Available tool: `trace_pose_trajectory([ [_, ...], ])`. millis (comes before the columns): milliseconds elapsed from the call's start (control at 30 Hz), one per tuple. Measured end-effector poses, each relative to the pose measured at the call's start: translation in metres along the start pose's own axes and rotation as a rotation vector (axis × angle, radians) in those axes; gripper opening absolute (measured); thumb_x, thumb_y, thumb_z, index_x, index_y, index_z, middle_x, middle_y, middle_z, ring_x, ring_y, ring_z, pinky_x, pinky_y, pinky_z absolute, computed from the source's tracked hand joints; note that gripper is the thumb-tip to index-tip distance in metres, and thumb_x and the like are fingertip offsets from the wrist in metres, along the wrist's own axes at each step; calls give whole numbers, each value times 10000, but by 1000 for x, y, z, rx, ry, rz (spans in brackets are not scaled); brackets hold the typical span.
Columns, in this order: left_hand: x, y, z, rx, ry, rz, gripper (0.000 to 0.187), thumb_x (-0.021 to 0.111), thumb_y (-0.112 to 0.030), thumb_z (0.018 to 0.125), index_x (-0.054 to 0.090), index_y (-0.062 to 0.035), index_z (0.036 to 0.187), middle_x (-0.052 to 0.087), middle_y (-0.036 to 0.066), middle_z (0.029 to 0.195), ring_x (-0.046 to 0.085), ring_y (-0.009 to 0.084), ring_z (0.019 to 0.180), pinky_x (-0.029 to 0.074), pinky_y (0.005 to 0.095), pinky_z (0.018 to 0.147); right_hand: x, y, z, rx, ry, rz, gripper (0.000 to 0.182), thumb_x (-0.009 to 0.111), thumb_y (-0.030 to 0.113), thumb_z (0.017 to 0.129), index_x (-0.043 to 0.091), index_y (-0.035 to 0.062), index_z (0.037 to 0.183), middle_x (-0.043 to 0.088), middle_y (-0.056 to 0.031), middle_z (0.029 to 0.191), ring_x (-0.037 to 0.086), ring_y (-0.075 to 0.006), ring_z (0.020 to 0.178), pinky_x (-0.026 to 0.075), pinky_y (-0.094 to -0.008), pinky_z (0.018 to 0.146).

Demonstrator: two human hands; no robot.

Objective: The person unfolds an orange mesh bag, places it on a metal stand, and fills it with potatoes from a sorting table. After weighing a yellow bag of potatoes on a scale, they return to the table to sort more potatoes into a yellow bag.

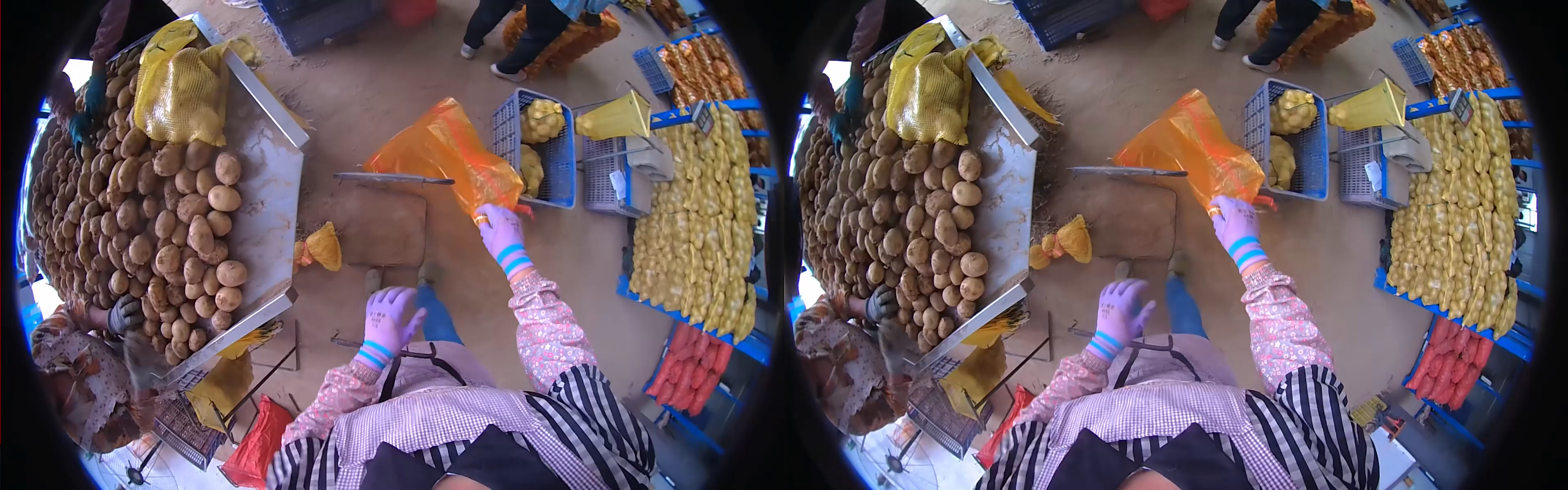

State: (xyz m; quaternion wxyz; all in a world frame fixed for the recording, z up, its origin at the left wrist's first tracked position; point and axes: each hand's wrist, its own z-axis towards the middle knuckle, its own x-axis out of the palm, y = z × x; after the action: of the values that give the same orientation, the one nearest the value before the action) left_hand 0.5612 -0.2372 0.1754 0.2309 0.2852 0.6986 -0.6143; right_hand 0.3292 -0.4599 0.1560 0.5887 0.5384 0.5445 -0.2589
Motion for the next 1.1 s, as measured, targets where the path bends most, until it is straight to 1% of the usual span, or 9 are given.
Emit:
trace_pose_trajectory([
  [67, 11, -13, 31, 12, -9, -44, 504, 733, -368, 868, 603, -112, 1282, 654, 120, 1228, 577, 361, 1178, 408, 493, 1050, -7, 5, -28, 418, 178, 382, 200, 674, 122, 891, 699, 114, 1089, 716, -169, 1001, 695, -324, 899, 545, -406, 808],
  [167, 47, -33, 63, -23, 85, -60, 632, 756, -364, 850, 540, -85, 1375, 617, 154, 1308, 550, 387, 1232, 413, 486, 1070, 20, -9, -68, 386, 40, 471, 221, 633, 110, 932, 684, 57, 1139, 716, -136, 946, 700, -236, 799, 547, -346, 696],
  [267, 83, -46, 76, -181, 125, -135, 811, 805, -351, 778, 458, -101, 1468, 503, 137, 1472, 492, 349, 1335, 354, 469, 1153, 21, 5, -103, 355, -30, 922, 278, 593, 125, 971, 640, -23, 1202, 676, -24, 1003, 629, -78, 916, 532, -254, 811],
  [433, 90, -33, 85, -91, 88, -161, 570, 763, -172, 749, 607, -130, 1296, 604, 84, 1353, 556, 321, 1256, 402, 449, 1102, -21, 30, -130, 524, -11, 1259, 286, 585, 130, 976, 616, -26, 1214, 667, -49, 1079, 628, -98, 957, 523, -256, 860],
  [533, 92, -22, 83, -50, -9, -203, 317, 702, -66, 763, 687, -105, 1077, 694, 89, 1156, 632, 316, 1109, 470, 445, 1014, -37, 23, -131, 453, -27, 1160, 301, 584, 139, 990, 603, -23, 1243, 652, -58, 1145, 611, -131, 1053, 498, -272, 944],
  [667, 78, -22, 78, 12, -127, -434, 320, 626, 9, 793, 679, -74, 1097, 696, 107, 1132, 645, 316, 1112, 506, 426, 992, -37, 19, -128, 456, -51, 1116, 334, 596, 119, 969, 598, -30, 1268, 655, -49, 1154, 595, -108, 1035, 497, -265, 929],
  [833, 68, 19, 65, -129, -146, -736, 396, 546, 93, 829, 669, -55, 1175, 701, 134, 1092, 701, 275, 1039, 554, 368, 914, -39, 9, -130, 240, 181, 324, 332, 669, 94, 906, 667, 120, 1237, 675, -52, 1013, 680, -192, 942, 547, -337, 810],
  [967, 37, 33, 52, -124, 114, -537, 302, 597, -48, 935, 690, -144, 1206, 729, 151, 1047, 715, 327, 991, 569, 393, 874, -10, -8, -106, -292, -154, -166, 269, 673, 163, 877, 677, 134, 1145, 681, -109, 1119, 674, -336, 981, 541, -444, 876],
  [1100, 28, 59, 41, -328, 355, -325, 276, 595, -264, 978, 706, -228, 1229, 738, 153, 1097, 697, 335, 1044, 558, 445, 908, 43, -26, -82, -450, 39, -120, 254, 656, 210, 868, 679, 142, 1112, 681, -147, 1155, 665, -370, 1044, 526, -443, 938],
])
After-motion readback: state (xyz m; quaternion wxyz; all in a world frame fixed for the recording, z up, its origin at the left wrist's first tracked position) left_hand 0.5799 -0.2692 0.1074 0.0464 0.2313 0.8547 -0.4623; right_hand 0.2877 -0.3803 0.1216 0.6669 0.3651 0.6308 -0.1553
